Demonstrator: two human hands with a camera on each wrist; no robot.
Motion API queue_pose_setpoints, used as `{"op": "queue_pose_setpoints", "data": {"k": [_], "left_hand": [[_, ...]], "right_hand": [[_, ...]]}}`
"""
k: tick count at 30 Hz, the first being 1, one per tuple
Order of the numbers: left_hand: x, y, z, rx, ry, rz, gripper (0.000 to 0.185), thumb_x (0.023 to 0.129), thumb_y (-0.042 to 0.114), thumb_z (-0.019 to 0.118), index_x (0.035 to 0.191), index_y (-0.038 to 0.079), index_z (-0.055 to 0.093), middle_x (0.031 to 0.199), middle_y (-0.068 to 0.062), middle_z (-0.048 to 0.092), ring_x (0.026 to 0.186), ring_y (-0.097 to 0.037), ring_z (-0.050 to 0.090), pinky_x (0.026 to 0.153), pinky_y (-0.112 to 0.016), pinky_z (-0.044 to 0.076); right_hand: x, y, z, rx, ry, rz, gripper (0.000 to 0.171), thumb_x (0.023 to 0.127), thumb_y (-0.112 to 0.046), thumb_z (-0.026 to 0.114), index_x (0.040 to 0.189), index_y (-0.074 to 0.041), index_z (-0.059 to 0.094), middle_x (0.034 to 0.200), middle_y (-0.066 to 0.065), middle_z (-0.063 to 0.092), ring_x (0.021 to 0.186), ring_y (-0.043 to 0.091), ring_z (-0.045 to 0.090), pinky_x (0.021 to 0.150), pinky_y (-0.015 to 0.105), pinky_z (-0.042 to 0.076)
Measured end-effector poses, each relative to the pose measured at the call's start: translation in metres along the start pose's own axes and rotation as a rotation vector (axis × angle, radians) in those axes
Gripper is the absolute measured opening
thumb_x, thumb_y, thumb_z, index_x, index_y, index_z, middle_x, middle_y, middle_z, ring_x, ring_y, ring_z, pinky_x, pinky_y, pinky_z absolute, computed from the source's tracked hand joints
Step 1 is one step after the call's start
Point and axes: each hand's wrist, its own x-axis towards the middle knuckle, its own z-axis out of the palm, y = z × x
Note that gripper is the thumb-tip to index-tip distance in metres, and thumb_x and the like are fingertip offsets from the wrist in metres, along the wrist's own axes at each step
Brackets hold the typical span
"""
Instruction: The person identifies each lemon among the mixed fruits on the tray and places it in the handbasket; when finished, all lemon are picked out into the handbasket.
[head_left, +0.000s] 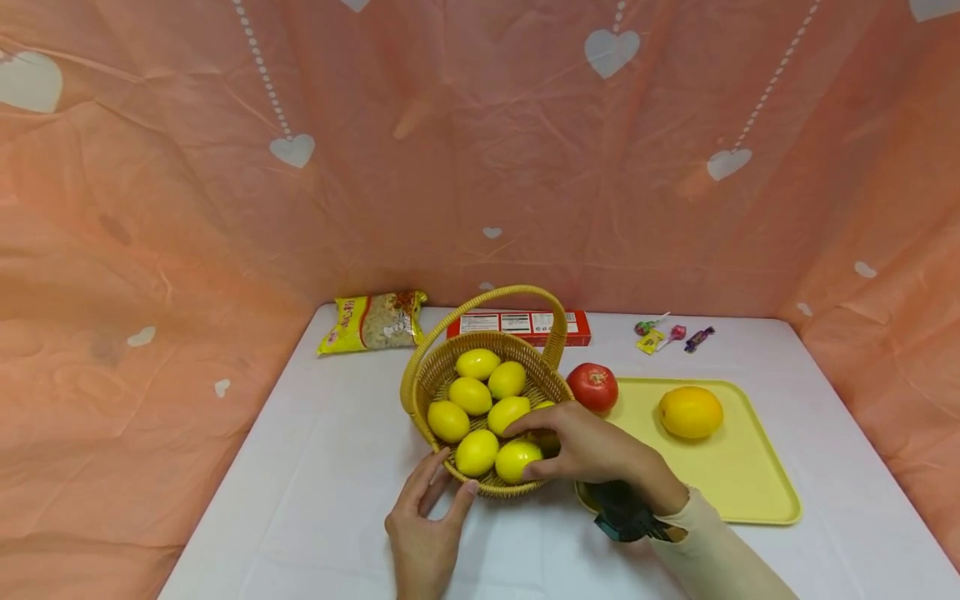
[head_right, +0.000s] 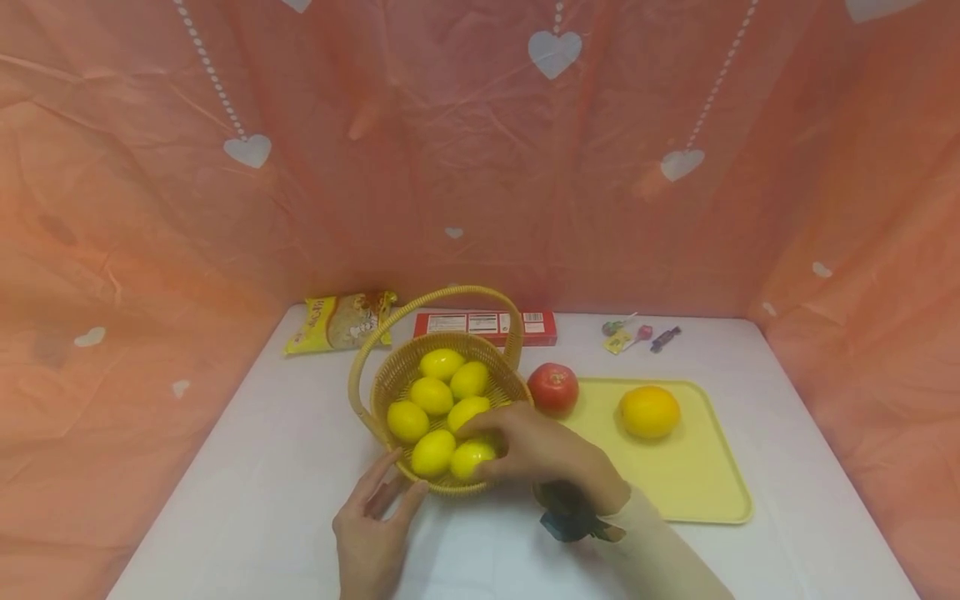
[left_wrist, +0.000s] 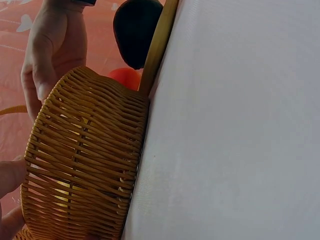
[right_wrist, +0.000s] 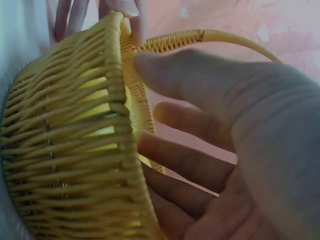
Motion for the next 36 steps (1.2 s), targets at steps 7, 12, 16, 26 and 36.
{"op": "queue_pose_setpoints", "data": {"k": [7,12,16,26,36], "left_hand": [[0.000,0.002,0.001,-0.001,-0.014,-0.015,0.056,0.087,0.008,0.094,0.140,0.010,0.074,0.149,-0.016,0.067,0.122,-0.040,0.076,0.096,-0.039,0.067],[0.001,0.004,-0.001,0.040,-0.014,-0.003,0.054,0.088,0.008,0.093,0.139,0.011,0.075,0.147,-0.013,0.068,0.121,-0.032,0.077,0.100,-0.034,0.066],[0.009,0.008,-0.014,0.096,0.056,0.097,0.040,0.090,0.001,0.090,0.127,0.008,0.081,0.137,-0.010,0.076,0.119,-0.013,0.075,0.105,-0.019,0.060],[0.109,0.088,-0.097,0.366,0.151,0.671,0.028,0.090,-0.002,0.082,0.117,0.003,0.084,0.123,-0.018,0.081,0.123,0.007,0.066,0.114,-0.010,0.048],[0.183,0.209,-0.120,0.482,0.325,0.975,0.048,0.098,0.036,0.066,0.127,0.001,0.079,0.121,-0.027,0.077,0.114,-0.052,0.069,0.111,-0.032,0.056]], "right_hand": [[-0.014,0.012,-0.011,0.038,0.143,-0.011,0.046,0.095,-0.033,0.088,0.136,-0.015,0.077,0.133,0.003,0.079,0.114,0.023,0.074,0.103,0.050,0.066],[-0.024,0.020,-0.021,0.036,0.246,-0.040,0.042,0.096,-0.028,0.088,0.134,-0.013,0.078,0.128,0.003,0.080,0.113,0.026,0.074,0.103,0.049,0.065],[-0.035,0.022,-0.034,0.025,0.328,-0.012,0.038,0.097,-0.025,0.087,0.133,-0.017,0.079,0.129,0.003,0.080,0.120,0.029,0.075,0.107,0.053,0.064],[-0.073,0.017,-0.093,-0.243,0.721,-0.050,0.043,0.088,-0.005,0.090,0.129,-0.016,0.081,0.122,0.003,0.082,0.112,0.002,0.071,0.098,0.002,0.049],[-0.079,-0.015,-0.155,-0.513,1.037,-0.116,0.068,0.099,-0.053,0.074,0.148,-0.006,0.068,0.151,0.020,0.066,0.141,0.046,0.060,0.130,0.029,0.042]]}}
